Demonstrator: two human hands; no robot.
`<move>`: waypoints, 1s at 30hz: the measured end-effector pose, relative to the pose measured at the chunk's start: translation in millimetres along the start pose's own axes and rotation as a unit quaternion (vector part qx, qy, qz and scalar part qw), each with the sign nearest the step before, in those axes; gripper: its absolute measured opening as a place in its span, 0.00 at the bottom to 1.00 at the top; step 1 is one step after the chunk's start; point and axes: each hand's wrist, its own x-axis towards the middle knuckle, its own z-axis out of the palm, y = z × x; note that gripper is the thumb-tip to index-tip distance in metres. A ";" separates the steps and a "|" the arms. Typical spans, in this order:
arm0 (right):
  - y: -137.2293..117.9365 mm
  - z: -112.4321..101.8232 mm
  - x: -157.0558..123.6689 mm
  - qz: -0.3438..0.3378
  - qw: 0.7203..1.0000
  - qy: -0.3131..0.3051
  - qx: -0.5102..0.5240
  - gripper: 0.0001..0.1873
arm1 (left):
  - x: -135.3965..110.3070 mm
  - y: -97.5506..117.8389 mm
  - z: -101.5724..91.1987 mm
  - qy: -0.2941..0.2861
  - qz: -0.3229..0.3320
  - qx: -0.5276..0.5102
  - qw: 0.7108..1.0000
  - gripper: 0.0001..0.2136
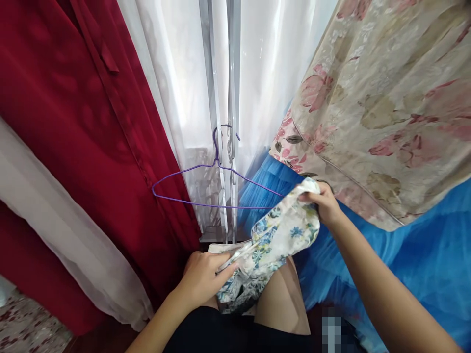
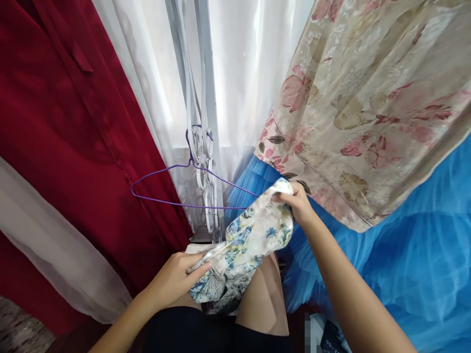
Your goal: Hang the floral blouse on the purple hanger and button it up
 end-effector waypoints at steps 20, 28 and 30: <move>-17.7 94.2 45.4 0.138 0.945 -0.271 0.117 0.20 | -32.2 -86.0 -129.4 0.068 -0.035 -0.018 0.997 0.08; -38.6 85.2 51.8 0.120 0.933 -0.339 0.023 0.13 | 18.6 -128.0 -181.6 0.081 -0.045 0.276 0.957 0.14; -41.7 84.5 49.6 0.117 0.934 -0.338 0.015 0.12 | 36.6 -117.8 -197.5 0.126 -0.034 0.297 0.946 0.13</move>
